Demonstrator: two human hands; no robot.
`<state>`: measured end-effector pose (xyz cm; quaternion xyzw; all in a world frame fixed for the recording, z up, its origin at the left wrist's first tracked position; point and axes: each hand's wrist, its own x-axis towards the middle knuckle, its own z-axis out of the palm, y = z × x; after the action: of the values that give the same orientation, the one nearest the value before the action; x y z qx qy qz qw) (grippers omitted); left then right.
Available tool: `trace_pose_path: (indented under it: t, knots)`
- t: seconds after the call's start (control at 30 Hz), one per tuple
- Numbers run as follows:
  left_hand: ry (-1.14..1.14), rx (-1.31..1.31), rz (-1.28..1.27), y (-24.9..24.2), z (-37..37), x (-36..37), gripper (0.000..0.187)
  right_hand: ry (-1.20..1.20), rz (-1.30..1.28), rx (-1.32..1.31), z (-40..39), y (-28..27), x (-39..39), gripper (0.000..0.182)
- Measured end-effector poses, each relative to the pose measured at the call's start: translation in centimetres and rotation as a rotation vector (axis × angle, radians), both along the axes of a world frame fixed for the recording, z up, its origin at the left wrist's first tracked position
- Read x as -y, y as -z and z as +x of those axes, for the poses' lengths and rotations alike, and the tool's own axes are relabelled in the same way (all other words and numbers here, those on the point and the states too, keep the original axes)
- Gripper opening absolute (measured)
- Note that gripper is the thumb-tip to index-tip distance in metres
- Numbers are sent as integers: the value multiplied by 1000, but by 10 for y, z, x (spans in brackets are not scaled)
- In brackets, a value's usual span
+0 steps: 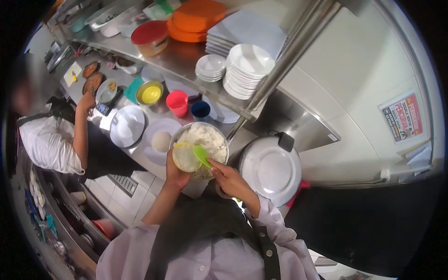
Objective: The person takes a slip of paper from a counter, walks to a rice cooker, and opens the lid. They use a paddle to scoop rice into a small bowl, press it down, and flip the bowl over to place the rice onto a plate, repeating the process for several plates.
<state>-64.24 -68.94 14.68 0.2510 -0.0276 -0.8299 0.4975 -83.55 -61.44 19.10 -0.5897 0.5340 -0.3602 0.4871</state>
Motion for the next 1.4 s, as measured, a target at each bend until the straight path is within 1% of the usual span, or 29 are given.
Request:
trace_pose_path:
  t: [0.03,0.07,0.13,0.17,0.23,0.3,0.37,0.43,0.47,0.53,0.57,0.63,0.67,0.73,0.77,0.83,0.87,0.93,1.07,1.1,1.13,1.17,1.2,1.27,1.3,1.33,1.4]
  knots:
    - [1,-13,-6,4,0,-2,54,-10,7,-176,4,-16,-6,42]
    - [-9,-15,-1,7,1,-1,54,-20,11,-179,9,-30,-7,42]
    - [1,-29,-47,5,0,1,55,-132,159,-360,19,-49,-8,43]
    - [2,-34,-48,3,-2,1,55,-131,158,-365,22,-48,-8,43]
    - [9,-36,-55,-14,-4,-3,52,-110,71,-414,26,-45,-10,42]
    - [-14,-41,-30,-15,-6,-3,52,-96,53,-418,27,-40,-8,42]
    - [-34,-50,3,-13,-8,-7,53,-80,46,-426,27,-41,-10,43]
    - [-46,-96,38,-10,-6,-7,52,-43,36,-374,27,-44,-10,43]
    - [-46,-100,39,-5,-8,-6,52,-43,37,-377,29,-37,-10,43]
    - [-71,-22,-16,6,-10,-10,51,-34,-40,-503,34,-14,-14,43]
    - [-77,5,-32,8,-10,-12,51,-31,-31,-503,35,-9,-18,43]
    - [-45,-28,0,6,-9,-11,49,-44,-82,-517,35,-7,-18,45]
    - [-44,-25,1,9,-9,-10,49,-44,-80,-514,32,-6,-14,45]
    - [-68,-10,3,17,-13,-12,48,-88,59,-406,23,-7,-10,45]
    - [-76,-3,4,20,-14,-13,48,-91,59,-402,25,-6,-11,45]
    - [-93,-9,3,18,-19,-15,47,14,-91,-431,32,-5,-13,45]
    - [-103,-8,4,18,-20,-17,47,2,-91,-422,38,-6,-13,45]
    - [-97,-21,0,16,-21,-17,48,23,-73,-519,44,-12,-12,44]
    - [-77,-53,17,9,-15,-17,50,-50,-54,-459,29,-10,-8,44]
    - [-69,-121,46,-4,-12,-15,50,-30,9,-315,24,-24,-5,44]
    - [-60,-193,74,-12,-9,-13,51,3,-57,-201,21,-27,-2,44]
    - [-70,-193,68,-10,-4,-10,51,27,-126,-90,18,-30,0,45]
    - [-101,-263,17,-5,6,-6,51,18,-132,-90,14,-37,1,45]
    - [-134,-333,-45,4,29,5,51,44,98,-9,5,-57,2,47]
    - [-238,-271,-33,9,44,13,52,58,28,27,2,-53,2,51]
    - [-341,-209,-21,17,63,21,54,53,21,28,0,-54,2,51]
    - [-442,-124,-26,45,110,38,56,67,61,12,-3,-56,-1,53]
